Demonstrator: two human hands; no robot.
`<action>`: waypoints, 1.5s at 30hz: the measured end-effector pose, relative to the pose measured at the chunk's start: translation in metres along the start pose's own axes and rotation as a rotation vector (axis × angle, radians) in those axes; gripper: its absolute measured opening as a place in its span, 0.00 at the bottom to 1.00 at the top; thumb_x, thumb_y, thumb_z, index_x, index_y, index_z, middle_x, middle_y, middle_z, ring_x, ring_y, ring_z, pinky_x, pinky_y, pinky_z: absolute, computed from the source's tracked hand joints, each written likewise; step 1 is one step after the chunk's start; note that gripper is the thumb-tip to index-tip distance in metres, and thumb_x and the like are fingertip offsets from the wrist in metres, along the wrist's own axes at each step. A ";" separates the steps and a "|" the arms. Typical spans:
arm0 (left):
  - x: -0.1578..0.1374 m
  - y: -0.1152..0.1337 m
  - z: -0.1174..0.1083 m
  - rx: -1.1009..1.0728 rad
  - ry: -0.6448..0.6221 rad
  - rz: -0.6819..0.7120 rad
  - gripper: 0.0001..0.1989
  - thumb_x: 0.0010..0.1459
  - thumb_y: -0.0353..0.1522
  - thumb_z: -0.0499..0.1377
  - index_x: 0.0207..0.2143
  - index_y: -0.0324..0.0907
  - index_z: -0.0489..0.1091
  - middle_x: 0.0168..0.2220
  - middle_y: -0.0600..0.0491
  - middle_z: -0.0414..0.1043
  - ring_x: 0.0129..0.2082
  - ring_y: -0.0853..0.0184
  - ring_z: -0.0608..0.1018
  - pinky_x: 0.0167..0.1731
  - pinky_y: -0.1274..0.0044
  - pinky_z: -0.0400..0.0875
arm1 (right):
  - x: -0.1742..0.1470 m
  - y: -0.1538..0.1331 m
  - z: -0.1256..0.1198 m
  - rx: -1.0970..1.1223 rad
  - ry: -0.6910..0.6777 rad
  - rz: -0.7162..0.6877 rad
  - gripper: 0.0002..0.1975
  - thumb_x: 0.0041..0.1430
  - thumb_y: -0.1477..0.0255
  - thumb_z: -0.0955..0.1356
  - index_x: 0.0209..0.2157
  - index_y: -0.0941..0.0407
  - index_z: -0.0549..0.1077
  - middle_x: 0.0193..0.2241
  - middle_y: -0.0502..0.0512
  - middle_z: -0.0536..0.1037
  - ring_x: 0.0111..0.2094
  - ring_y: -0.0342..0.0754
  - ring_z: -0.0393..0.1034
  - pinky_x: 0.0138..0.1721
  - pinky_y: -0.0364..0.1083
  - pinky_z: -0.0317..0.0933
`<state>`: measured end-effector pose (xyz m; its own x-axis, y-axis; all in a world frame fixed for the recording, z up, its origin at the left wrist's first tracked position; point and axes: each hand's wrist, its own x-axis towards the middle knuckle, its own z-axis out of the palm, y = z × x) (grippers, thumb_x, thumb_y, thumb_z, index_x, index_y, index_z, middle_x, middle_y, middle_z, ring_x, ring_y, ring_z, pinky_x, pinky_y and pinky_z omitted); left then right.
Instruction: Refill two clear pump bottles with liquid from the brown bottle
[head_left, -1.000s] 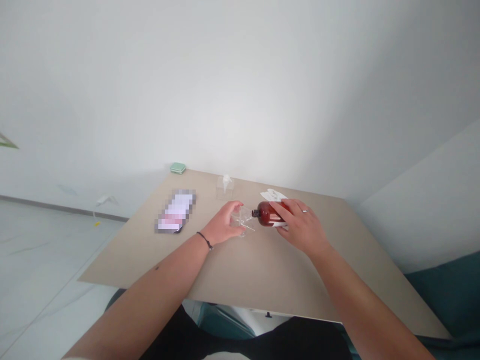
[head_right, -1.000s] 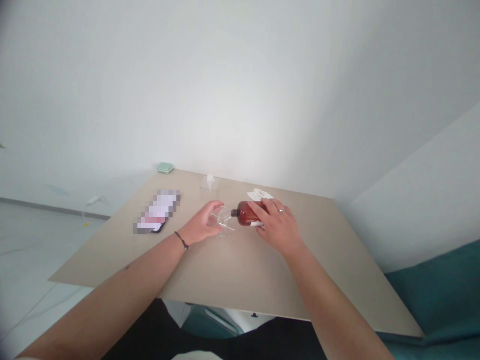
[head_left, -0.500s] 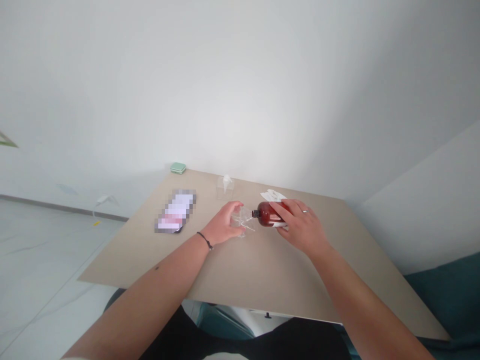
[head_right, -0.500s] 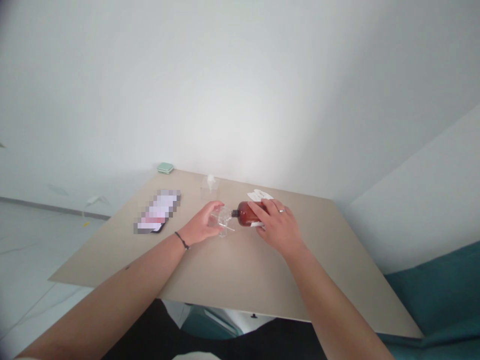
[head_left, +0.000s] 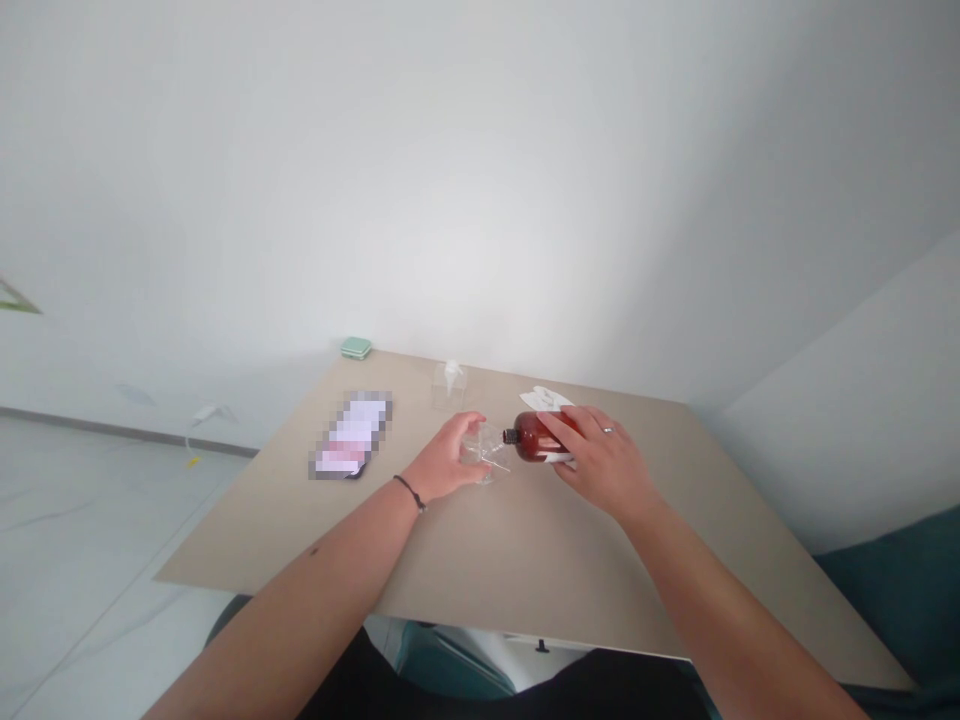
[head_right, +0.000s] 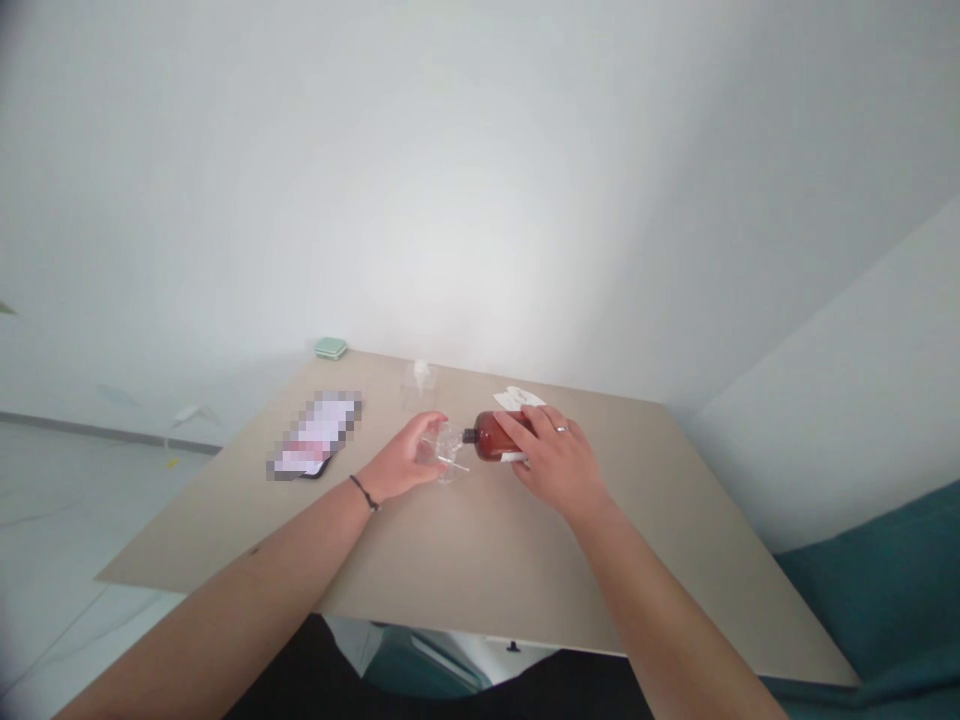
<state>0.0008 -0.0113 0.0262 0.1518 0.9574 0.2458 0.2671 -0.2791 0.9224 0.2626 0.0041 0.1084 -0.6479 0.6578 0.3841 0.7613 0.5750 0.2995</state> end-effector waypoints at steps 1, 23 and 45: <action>0.000 0.000 0.000 -0.003 0.002 -0.003 0.35 0.47 0.32 0.68 0.57 0.44 0.63 0.55 0.46 0.67 0.53 0.56 0.73 0.51 0.64 0.70 | 0.000 0.000 0.000 0.001 0.000 0.002 0.34 0.54 0.74 0.69 0.63 0.47 0.63 0.55 0.58 0.73 0.55 0.59 0.64 0.52 0.54 0.60; 0.000 0.001 0.000 0.008 -0.013 0.003 0.34 0.48 0.32 0.68 0.58 0.44 0.62 0.57 0.45 0.66 0.57 0.53 0.71 0.53 0.62 0.68 | 0.002 0.000 -0.004 -0.002 -0.012 -0.004 0.34 0.54 0.73 0.69 0.63 0.47 0.64 0.55 0.58 0.73 0.56 0.59 0.64 0.52 0.54 0.60; 0.001 -0.002 0.000 0.004 -0.008 0.014 0.35 0.47 0.33 0.69 0.58 0.45 0.63 0.56 0.45 0.67 0.57 0.52 0.71 0.56 0.59 0.65 | 0.002 0.001 -0.002 -0.016 0.005 -0.011 0.32 0.56 0.72 0.69 0.62 0.47 0.64 0.54 0.58 0.73 0.56 0.60 0.64 0.51 0.54 0.59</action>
<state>0.0005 -0.0098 0.0246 0.1633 0.9527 0.2564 0.2689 -0.2930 0.9175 0.2622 0.0051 0.1114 -0.6564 0.6485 0.3854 0.7543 0.5745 0.3178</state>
